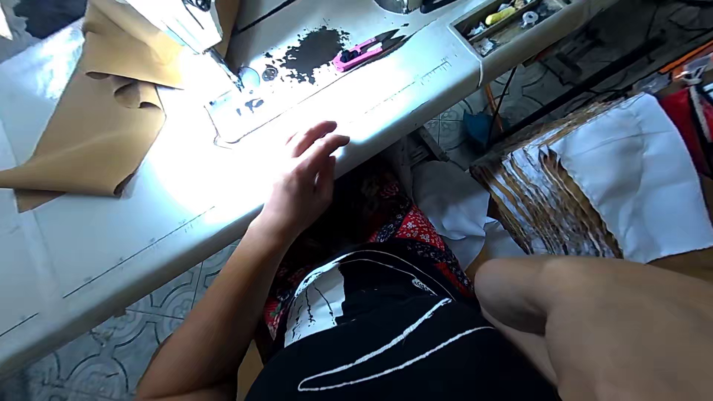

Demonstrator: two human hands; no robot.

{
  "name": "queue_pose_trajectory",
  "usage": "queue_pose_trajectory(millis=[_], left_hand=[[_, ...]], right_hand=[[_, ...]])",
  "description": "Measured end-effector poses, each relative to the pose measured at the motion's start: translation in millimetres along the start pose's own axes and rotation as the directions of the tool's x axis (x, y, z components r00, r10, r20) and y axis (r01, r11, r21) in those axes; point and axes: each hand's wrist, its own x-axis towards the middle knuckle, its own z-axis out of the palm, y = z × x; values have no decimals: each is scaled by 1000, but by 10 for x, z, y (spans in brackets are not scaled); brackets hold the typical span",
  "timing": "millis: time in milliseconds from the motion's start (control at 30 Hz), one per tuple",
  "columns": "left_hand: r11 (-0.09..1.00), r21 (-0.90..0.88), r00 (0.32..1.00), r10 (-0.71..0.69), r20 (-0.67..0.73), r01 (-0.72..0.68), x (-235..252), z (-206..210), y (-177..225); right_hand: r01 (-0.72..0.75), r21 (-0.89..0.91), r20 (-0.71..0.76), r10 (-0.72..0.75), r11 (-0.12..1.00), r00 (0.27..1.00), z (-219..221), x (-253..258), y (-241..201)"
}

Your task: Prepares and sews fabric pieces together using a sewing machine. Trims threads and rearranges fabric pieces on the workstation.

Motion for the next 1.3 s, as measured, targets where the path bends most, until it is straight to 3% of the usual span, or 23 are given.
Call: queue_pose_trajectory(millis=[67, 100, 133, 167, 200, 233, 300, 367, 400, 467, 533, 567, 667, 767, 867, 933, 1033, 1100, 1167, 1233, 1267, 1300], left_hand=[[1000, 6, 998, -10, 58, 10, 222, 63, -120], [1000, -5, 996, -21, 86, 22, 349, 110, -185], [999, 0, 993, -37, 108, 37, 479, 158, -240], [999, 14, 989, -53, 135, 51, 611, 203, -289], [997, 42, 983, -65, 172, 58, 744, 244, -342], [995, 75, 975, -73, 208, 59, 872, 286, -385], [991, 122, 960, -77, 268, 46, 1084, 396, -470], [988, 153, 952, -69, 300, 23, 1230, 493, -522], [987, 158, 953, -63, 296, 16, 1277, 522, -530], [984, 175, 963, -81, 257, 37, 1326, 517, -479], [974, 192, 963, -158, 217, 116, 1326, 467, -378], [967, 208, 960, -192, 206, 149, 1310, 448, -355], [945, 253, 952, -254, 172, 207, 1240, 404, -364], [937, 234, 952, -290, 98, 261, 1088, 330, -374], [960, 48, 960, -277, 27, 276, 813, 157, -318], [948, -90, 952, -307, 9, 307, 550, 51, -234], [885, -299, 932, -361, 39, 356, 284, -14, 14], [840, -413, 933, -350, 83, 352, 225, 10, 161], [827, -469, 949, -300, 95, 308, 216, 56, 251], [835, -488, 964, -260, 59, 255, 248, 111, 327], [831, -500, 964, -261, 40, 246, 278, 131, 365], [814, -527, 962, -272, 27, 245, 316, 141, 407]], right_hand=[[244, 277, -156, -207, 929, 966, 83, -71, 317], [384, 462, -340, -241, 799, 909, 209, -52, 444], [452, 554, -474, -181, 699, 862, 330, 16, 542], [501, 625, -498, -188, 599, 847, 402, 135, 758], [514, 644, -479, -225, 567, 848, 456, 245, 1056], [466, 644, -460, -180, 607, 869, 533, 300, 1351], [207, 649, -466, 168, 732, 869, 734, 241, 1830], [-246, 540, -462, 528, 805, 713, 896, 51, 2190], [-494, 448, -438, 665, 745, 605, 950, -68, 2324], [-852, 216, -309, 861, 477, 404, 990, -284, 2449], [-971, 44, -143, 963, 236, 227, 1044, -422, 2490], [-983, 23, -109, 978, 180, 176, 1098, -460, 2502], [-992, 14, -113, 986, 126, 124, 1250, -433, 2577], [-981, 20, -102, 977, 191, 188, 1359, -363, 2740], [-907, 125, -183, 908, 403, 378, 1335, -263, 2753], [-807, 248, -289, 836, 536, 466, 1258, -138, 2703], [-644, 285, -525, 678, 710, 514, 1001, 164, 2532], [-516, 177, -733, 462, 838, 498, 721, 371, 2395], [-419, 76, -890, 251, 905, 381, 313, 594, 2223], [-278, -2, -969, 66, 961, 236, -79, 803, 2000], [-179, -3, -978, 34, 984, 205, -228, 887, 1868], [-84, 18, -973, 37, 996, 226, -322, 947, 1718]])
